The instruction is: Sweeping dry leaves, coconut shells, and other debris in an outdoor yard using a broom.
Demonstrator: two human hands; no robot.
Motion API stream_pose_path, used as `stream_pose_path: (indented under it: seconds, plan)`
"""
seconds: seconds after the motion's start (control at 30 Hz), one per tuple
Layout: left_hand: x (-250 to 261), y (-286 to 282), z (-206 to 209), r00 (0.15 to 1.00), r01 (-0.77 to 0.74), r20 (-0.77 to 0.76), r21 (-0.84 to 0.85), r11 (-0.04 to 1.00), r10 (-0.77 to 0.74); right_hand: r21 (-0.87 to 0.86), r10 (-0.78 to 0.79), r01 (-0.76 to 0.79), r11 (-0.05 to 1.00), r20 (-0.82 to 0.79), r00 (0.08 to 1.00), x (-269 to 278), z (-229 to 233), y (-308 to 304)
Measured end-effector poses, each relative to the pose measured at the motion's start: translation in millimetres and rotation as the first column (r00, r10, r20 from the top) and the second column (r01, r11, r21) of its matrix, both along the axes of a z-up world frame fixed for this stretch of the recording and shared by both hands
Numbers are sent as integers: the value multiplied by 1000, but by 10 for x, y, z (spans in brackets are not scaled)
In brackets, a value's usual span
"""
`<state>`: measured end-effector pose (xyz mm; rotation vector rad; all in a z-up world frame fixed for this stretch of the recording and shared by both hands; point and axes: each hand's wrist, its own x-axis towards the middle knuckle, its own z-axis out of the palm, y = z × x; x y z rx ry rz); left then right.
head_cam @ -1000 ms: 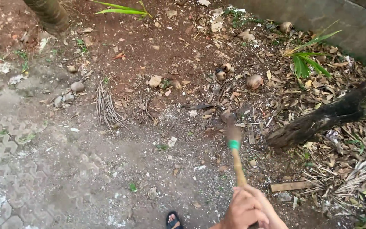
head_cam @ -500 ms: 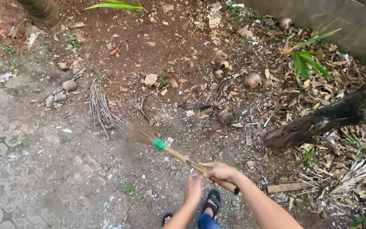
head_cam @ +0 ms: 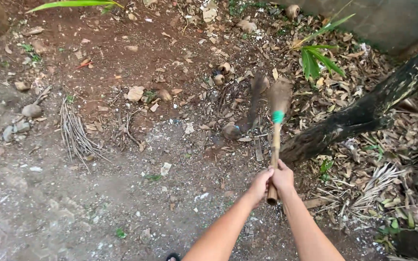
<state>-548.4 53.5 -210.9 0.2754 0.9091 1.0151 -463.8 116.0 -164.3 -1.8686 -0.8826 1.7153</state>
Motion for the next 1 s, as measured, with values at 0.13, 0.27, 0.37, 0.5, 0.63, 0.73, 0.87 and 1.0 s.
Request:
stream_pose_path:
  seconds: [0.13,0.27,0.37,0.5,0.63,0.73,0.87,1.0]
  plan:
    - [280,-118,-67,987,-130,-75,151,980,142,362,-79,2,932,197,977,14,720,-376]
    - [131,-429,771,926,-252,-232,204,946,297,232,62,-82,969,94,994,-181,1242,-584]
    - [-80,-569,911,830,-463,-234,216,860,506,215,197,-161,963,-155,968,-423,1007,-502]
    - [-739,-704,920,706,-691,-65,155,706,705,331,622,-567,754,-85,778,-1203,992,-471]
    - [-1533,-848,729,551,-834,16,14,551,834,108,830,-823,558,-95,550,-2155,724,-394]
    - [-2027,-818,626,491,-864,-28,-147,482,871,157,901,-888,433,-99,422,-2631,124,-241]
    - [-2325,-774,-88,603,-771,-27,-276,574,797,4,867,-881,473,-181,465,-2828,-256,-251]
    - [-2180,-593,121,827,-510,71,-323,797,557,-240,301,-457,856,-488,819,-2066,-632,-241]
